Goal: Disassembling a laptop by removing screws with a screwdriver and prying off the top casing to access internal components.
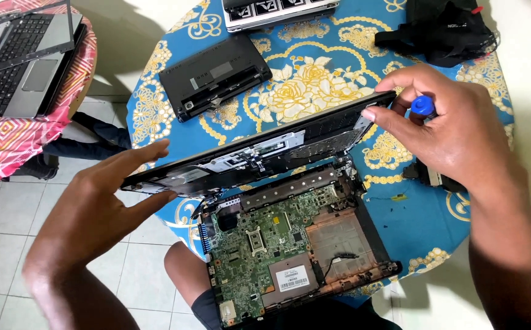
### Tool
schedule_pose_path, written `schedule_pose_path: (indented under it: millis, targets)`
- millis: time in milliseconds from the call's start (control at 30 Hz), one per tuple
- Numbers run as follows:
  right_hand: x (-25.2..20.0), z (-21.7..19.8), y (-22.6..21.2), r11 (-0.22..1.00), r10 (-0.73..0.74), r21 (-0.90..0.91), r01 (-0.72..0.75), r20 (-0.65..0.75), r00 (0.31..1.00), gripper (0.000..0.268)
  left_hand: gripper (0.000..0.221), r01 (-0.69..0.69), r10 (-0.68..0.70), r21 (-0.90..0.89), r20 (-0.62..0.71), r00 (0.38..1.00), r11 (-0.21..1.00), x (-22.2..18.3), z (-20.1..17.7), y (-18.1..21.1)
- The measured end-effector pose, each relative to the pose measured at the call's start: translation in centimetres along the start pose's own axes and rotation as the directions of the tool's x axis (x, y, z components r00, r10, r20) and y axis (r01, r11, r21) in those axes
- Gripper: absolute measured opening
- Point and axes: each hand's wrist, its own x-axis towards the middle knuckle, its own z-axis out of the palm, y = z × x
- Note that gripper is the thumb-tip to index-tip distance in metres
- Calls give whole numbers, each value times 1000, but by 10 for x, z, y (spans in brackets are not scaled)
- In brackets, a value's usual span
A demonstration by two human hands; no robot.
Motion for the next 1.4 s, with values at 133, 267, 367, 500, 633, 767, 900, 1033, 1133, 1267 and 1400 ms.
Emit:
schedule_pose_path:
  millis: [133, 267, 367, 500, 633, 767, 900, 1033, 1133, 1267, 1400]
  targets:
    - [0, 3, 8, 999, -38, -33, 38, 0, 999, 35, 73, 125, -126, -74, -8, 992, 989, -11, 0, -20]
    - [1, 1, 0, 1000, 10, -29, -10, 15, 1000, 41, 73, 168, -172, -165, -8, 985, 972, -14, 7, -22]
    - [2, -1, -3, 1000, 18, -7, -18, 49, 999, 46, 74, 190, -197, -189, -19, 980, 963, -14, 11, -25]
    - [2, -1, 1, 1000, 28, -13, -27, 44, 999, 49, 71, 129, -139, -198, -41, 989, 972, -14, 12, -26]
    - [0, 1, 5, 1000, 9, -14, -9, 24, 1000, 54, 71, 146, -155, -236, -21, 988, 961, -14, 11, -24]
    - [-5, 4, 9, 998, 22, -53, -22, 5, 1000, 55, 70, 120, -134, -254, -39, 990, 960, -16, 12, -26]
    - [-6, 0, 7, 1000, 11, -11, -11, 33, 999, 60, 71, 106, -115, -199, -35, 993, 974, -18, 13, -29]
    - [-8, -1, 8, 999, 40, -35, -38, 55, 998, 62, 72, 62, -73, -227, -41, 996, 972, -19, 15, -33]
    - [-8, -2, 7, 998, 42, -41, -40, 53, 998, 63, 72, 67, -78, -234, -37, 996, 970, -20, 15, -32]
    - [-6, 1, 12, 999, 31, 15, -32, 45, 999, 59, 71, 49, -61, -236, -44, 997, 971, -20, 15, -31]
    - [-4, 3, 14, 999, -33, 36, 32, 33, 999, 52, 71, 52, -62, -228, -37, 997, 972, -21, 14, -30]
